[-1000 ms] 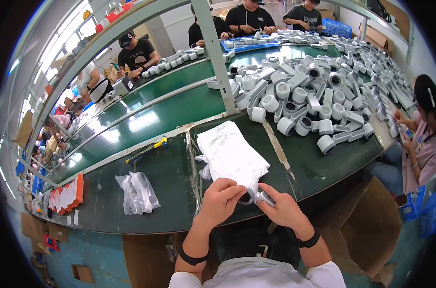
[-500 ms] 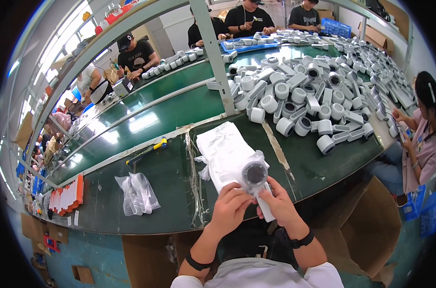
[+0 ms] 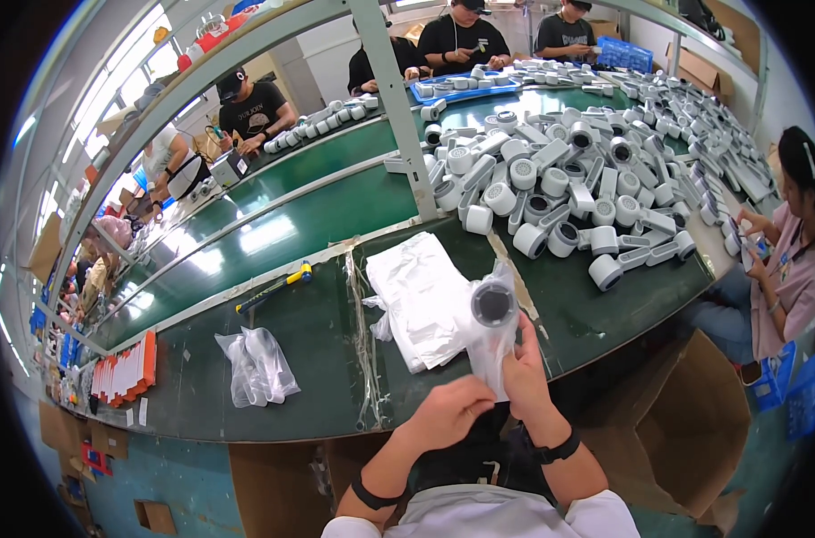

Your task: The person packages small fans by hand, picking up a fan and a plastic bag, sliding the fan into the bag, and placing the bagged fan into a cardboard box.

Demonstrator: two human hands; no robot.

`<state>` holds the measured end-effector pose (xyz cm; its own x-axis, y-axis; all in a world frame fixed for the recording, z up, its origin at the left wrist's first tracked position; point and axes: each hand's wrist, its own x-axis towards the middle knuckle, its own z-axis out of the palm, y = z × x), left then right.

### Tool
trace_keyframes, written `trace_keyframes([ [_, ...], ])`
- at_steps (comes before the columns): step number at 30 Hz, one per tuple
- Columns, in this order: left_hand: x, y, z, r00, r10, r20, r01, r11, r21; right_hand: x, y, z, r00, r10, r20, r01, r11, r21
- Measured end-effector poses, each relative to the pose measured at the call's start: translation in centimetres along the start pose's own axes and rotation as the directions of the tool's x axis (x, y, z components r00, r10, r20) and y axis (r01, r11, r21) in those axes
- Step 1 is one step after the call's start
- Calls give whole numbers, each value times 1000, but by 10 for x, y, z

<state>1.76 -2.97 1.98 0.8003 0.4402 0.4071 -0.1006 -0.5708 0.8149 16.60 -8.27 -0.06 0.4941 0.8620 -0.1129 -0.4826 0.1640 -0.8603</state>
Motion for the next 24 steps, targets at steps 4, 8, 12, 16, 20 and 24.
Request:
trace_keyframes([
  [4, -3, 8, -17, 980, -146, 135, 154, 987, -46, -4, 4, 1, 989, -148, 31, 150, 986, -69],
  [8, -13, -24, -10, 861, -292, -416, 110, 907, -408, -11, 3, 17, 991, -31, 127, 24, 998, 52],
  [12, -14, -24, 24, 773, -618, -142, 202, 452, -869, -10, 28, 41, 960, -272, 59, 276, 958, -73],
  [16, -18, -16, 21, 761, -645, -71, 224, 363, -905, -7, 27, 42, 853, -504, 134, 485, 672, -559],
  [20, -23, -20, 15, 759, -631, -161, 187, 448, -874, 0, 4, 44, 778, -574, 255, 553, 434, -711],
  [24, -29, -15, -6, 779, -621, -90, 290, 483, -826, 10, -2, 33, 745, -609, 270, 584, 401, -705],
])
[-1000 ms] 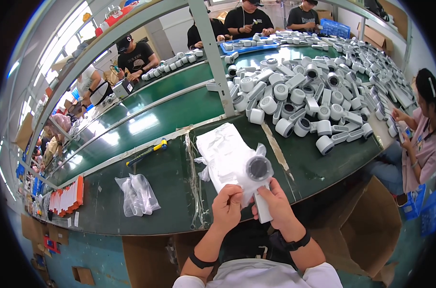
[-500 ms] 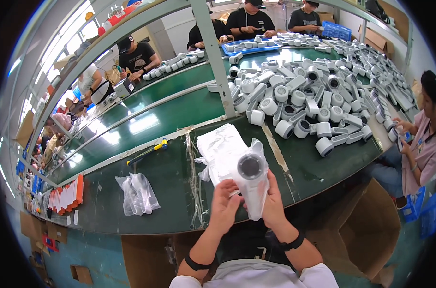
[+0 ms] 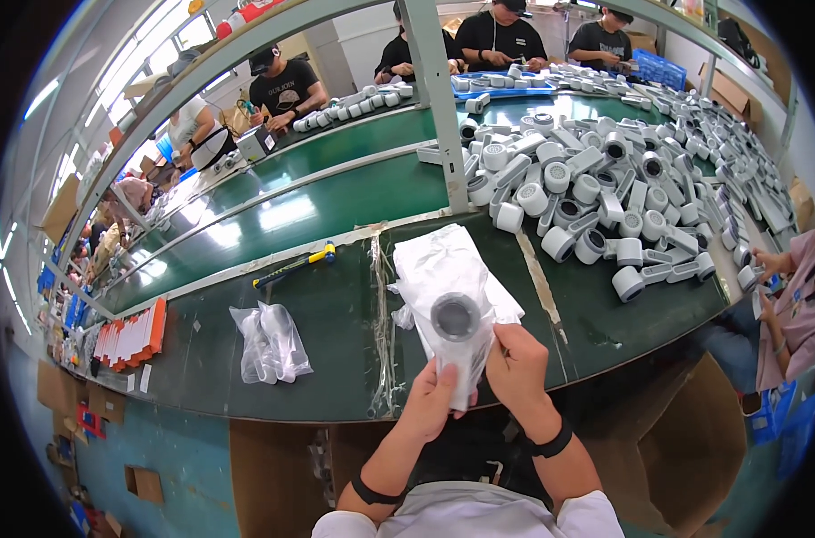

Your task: The person packages small fans by hand, picking up a fan and a plastic bag, sliding the fan into the bag, and placing the bagged fan into a cardboard box.

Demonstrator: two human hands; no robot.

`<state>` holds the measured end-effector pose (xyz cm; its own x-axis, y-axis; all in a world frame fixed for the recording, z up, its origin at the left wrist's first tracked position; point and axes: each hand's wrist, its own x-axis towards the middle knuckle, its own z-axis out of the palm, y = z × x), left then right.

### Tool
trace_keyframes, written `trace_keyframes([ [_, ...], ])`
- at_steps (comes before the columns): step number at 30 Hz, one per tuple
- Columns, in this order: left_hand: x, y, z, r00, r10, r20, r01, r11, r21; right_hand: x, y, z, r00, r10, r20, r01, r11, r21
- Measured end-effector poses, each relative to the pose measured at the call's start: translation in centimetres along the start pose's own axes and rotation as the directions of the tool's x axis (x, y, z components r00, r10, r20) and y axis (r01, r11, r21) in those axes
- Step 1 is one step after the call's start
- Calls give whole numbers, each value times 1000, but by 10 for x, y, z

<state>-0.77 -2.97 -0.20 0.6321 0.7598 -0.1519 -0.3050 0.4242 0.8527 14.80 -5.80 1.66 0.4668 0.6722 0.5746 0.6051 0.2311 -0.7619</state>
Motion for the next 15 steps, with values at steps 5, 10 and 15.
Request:
trace_keyframes([
  [5, -1, 19, -3, 951, 198, -236, -217, 974, -59, -5, 13, -3, 966, -246, 74, 255, 957, -136],
  [10, 3, 27, -28, 905, 207, -372, -184, 978, 96, -44, -7, 8, 915, -333, 229, 346, 938, -17],
  [15, -11, 32, -65, 851, 222, -476, -180, 975, 132, -52, -6, 12, 911, -241, 334, 224, 970, 90],
])
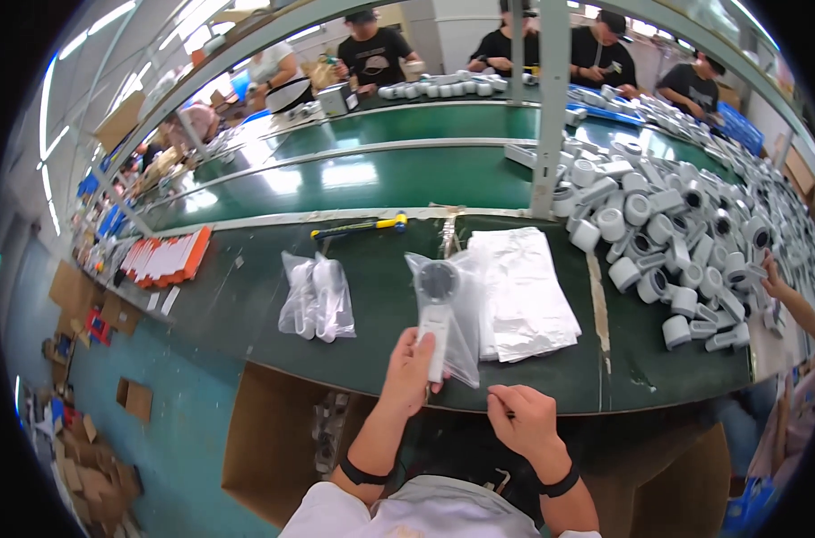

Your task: The person packages small fans by hand, picking up a fan and a plastic bag, sliding the fan into the bag, and placing the bagged fan into a cardboard box.

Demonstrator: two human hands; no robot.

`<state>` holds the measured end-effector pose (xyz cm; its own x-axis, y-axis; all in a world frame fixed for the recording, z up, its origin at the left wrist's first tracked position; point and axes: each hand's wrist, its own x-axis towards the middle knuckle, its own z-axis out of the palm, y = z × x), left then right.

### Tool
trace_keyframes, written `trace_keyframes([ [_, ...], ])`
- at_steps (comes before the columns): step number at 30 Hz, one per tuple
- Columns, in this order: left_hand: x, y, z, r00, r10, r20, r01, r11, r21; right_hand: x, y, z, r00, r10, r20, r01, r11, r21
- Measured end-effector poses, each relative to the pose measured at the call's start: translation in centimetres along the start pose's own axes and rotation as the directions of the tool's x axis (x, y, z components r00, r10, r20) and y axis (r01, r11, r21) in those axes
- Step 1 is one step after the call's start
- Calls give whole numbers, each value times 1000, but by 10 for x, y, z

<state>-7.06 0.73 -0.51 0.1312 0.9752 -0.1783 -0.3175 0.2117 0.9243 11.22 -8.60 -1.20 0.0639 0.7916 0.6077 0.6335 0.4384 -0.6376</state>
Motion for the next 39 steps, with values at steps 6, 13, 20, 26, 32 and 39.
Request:
trace_keyframes([
  [6, 32, 17, -99, 747, 641, -177, -106, 378, 920, -11, 29, 5, 980, 179, 91, -189, 974, 126],
  [13, 47, 19, -113, 636, 755, -163, 63, 160, 985, -16, 40, 9, 926, 371, 67, -376, 897, 232],
  [20, 28, 49, -133, 684, 689, -241, 93, 245, 965, -22, 42, 6, 927, 370, 57, -373, 900, 225],
  [26, 34, 71, -130, 854, 516, -71, 27, 93, 995, -22, 41, 6, 943, 332, 25, -330, 922, 205],
  [32, 46, 61, -147, 717, 697, -21, 53, -24, 998, -22, 39, 4, 947, 319, 25, -317, 925, 211],
  [39, 4, 62, -150, 712, 695, -98, 131, 6, 991, -23, 40, 5, 938, 344, 27, -341, 911, 230],
])
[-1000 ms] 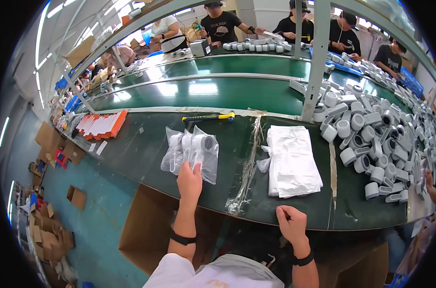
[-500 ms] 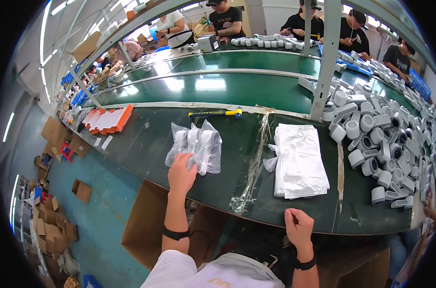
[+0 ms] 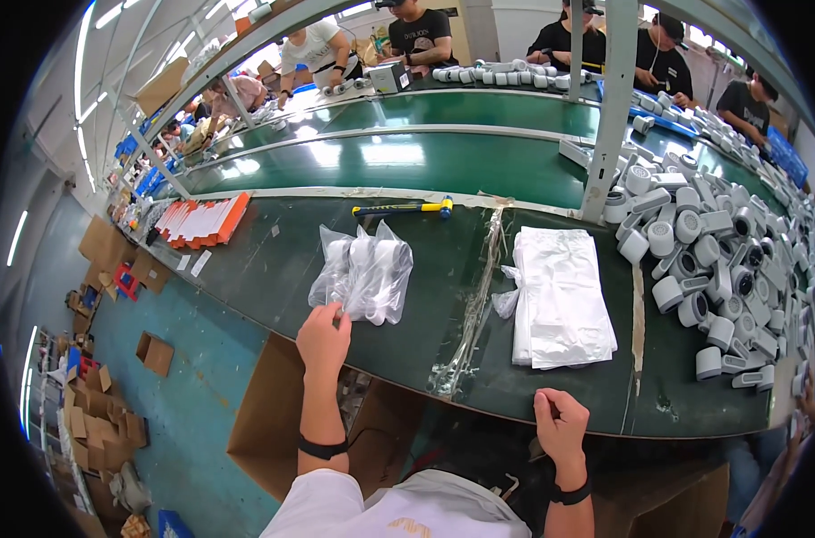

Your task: The person packages small fans by hand, picking up a fan and a plastic bag, sliding the fan into the bag, and placing the bagged fan into a cardboard box.

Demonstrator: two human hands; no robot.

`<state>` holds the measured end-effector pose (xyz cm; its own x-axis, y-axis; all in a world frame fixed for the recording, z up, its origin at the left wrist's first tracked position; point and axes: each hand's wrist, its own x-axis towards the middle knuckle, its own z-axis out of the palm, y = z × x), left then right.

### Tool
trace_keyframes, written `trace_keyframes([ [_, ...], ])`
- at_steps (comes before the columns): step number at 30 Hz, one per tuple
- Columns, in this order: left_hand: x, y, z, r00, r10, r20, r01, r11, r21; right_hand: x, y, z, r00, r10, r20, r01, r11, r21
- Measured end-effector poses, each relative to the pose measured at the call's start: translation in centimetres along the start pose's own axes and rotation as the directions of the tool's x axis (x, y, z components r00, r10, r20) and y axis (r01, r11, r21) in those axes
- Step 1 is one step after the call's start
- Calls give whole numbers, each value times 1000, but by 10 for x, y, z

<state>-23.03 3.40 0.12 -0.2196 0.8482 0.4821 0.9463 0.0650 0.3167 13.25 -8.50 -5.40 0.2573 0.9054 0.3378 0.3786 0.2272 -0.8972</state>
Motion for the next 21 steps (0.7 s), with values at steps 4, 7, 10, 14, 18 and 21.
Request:
trace_keyframes([
  [4, -17, 2, -15, 997, -72, 31, 74, 996, -57, -1, -1, 2, 999, -39, 3, 39, 999, -7],
  [7, -16, 13, -9, 994, 67, -90, -78, 989, -122, 0, 0, 1, 998, -54, -18, 53, 998, -26],
  [10, -22, 47, 5, 950, 251, -184, -290, 928, -235, -2, 0, -8, 999, 15, -35, -14, 1000, 28],
  [14, -57, 73, 14, 942, 333, 40, -247, 770, -589, 6, -24, -42, 992, 16, -124, -16, 1000, 3],
  [18, -77, 84, 47, 939, 283, 198, -51, 682, -730, 29, -21, -119, 910, -53, -412, -85, 947, -310],
  [21, -79, 86, 59, 932, 316, 176, -104, 699, -708, 41, 12, -198, 822, -226, -523, -219, 722, -656],
])
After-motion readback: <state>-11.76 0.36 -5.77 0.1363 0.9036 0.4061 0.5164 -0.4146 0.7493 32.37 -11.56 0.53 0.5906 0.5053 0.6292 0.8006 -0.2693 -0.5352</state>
